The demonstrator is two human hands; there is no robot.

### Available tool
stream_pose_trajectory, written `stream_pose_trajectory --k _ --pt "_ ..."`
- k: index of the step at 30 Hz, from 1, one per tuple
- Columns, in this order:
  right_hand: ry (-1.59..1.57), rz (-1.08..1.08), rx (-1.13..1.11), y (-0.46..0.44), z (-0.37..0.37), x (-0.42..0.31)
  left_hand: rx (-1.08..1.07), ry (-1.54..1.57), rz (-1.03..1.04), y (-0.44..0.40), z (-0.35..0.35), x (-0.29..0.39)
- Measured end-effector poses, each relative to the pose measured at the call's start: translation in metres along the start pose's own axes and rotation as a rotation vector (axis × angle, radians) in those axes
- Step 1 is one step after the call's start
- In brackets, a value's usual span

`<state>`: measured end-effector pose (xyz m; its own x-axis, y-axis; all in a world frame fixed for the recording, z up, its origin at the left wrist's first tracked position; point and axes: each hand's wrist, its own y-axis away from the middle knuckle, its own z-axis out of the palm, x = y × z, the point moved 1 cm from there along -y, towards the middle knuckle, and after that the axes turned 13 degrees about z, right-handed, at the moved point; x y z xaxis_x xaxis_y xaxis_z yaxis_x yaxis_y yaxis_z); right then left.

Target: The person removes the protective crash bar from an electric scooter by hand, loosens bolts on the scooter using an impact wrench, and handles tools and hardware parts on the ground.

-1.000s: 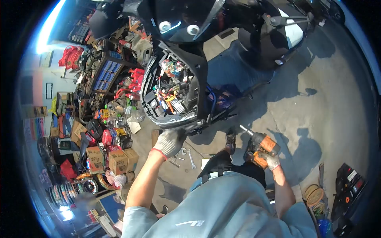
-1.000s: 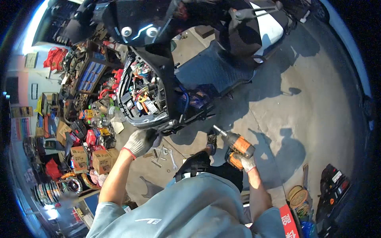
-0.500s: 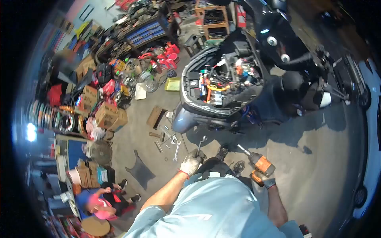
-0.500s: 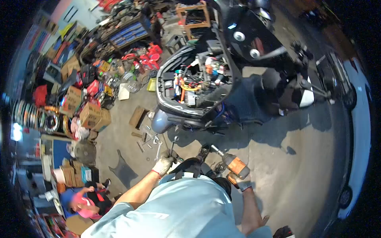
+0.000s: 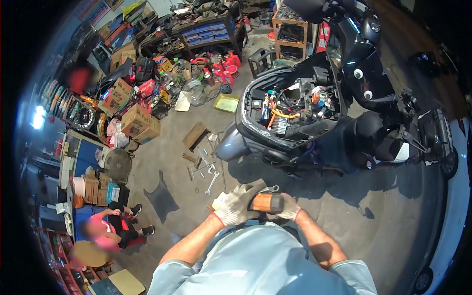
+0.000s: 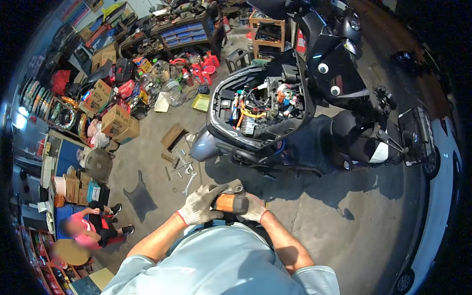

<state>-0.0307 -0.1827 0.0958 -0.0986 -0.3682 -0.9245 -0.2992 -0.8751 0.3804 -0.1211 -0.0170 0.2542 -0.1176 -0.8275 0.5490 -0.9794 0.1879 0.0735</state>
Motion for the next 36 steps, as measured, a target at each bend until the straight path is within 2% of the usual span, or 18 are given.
stream_pose_trajectory --k 1,2,3,6,9,11,13,15,16,19,20,21,25,27,29,31,33,36 --pt "-0.117 -0.027 -0.052 -0.001 0.004 -0.015 -0.003 -0.002 0.009 0.002 0.0 0.0" --pt "0.299 -0.263 0.037 -0.017 0.012 0.005 -0.035 -0.001 -0.05 0.003 -0.001 -0.001" --pt "0.361 -0.132 0.025 -0.022 0.015 0.005 -0.069 0.001 -0.109 0.003 -0.003 -0.003" --pt "0.444 -0.172 0.013 -0.032 0.021 -0.003 -0.11 -0.001 -0.112 0.002 -0.008 -0.013" --pt "0.364 -0.097 0.005 -0.041 0.021 -0.024 -0.148 -0.034 -0.122 0.006 -0.002 -0.039" --pt "0.474 -0.047 0.025 -0.051 0.022 -0.033 -0.138 -0.054 -0.092 0.008 -0.002 -0.059" --pt "0.316 -0.01 0.05 -0.07 0.029 -0.029 -0.136 -0.016 -0.123 0.004 -0.01 -0.077" --pt "0.544 0.13 0.157 -0.083 0.031 -0.039 -0.137 0.021 -0.16 0.0 -0.025 -0.092" --pt "0.373 0.164 0.202 -0.095 0.034 -0.035 -0.136 0.044 -0.209 -0.001 -0.032 -0.1" --pt "0.322 0.279 0.387 -0.109 0.024 -0.068 -0.076 -0.043 -0.207 0.009 -0.032 -0.153" --pt "0.14 0.345 0.34 -0.119 0.022 -0.049 -0.075 -0.05 -0.252 0.013 -0.031 -0.173" --pt "0.154 0.372 0.411 -0.118 0.021 -0.038 -0.083 -0.033 -0.253 0.015 -0.032 -0.191" --pt "0.075 0.586 0.413 -0.121 0.017 -0.007 -0.139 -0.049 -0.623 0.035 -0.024 -0.267" --pt "-0.019 0.666 0.393 -0.119 0.015 -0.015 -0.156 0.068 -0.699 0.048 -0.017 -0.305" --pt "0.15 0.541 0.448 -0.119 0.014 -0.023 -0.134 0.043 -0.726 0.065 -0.002 -0.337" --pt "0.117 0.615 0.458 -0.125 0.014 -0.045 -0.107 0.01 -0.759 0.081 0.011 -0.361" --pt "0.107 0.444 0.521 -0.132 0.015 -0.042 -0.139 -0.04 -0.891 0.099 0.026 -0.379" --pt "0.225 0.35 0.472 -0.148 0.001 -0.141 -0.141 -0.018 -1.036 0.134 0.057 -0.403"
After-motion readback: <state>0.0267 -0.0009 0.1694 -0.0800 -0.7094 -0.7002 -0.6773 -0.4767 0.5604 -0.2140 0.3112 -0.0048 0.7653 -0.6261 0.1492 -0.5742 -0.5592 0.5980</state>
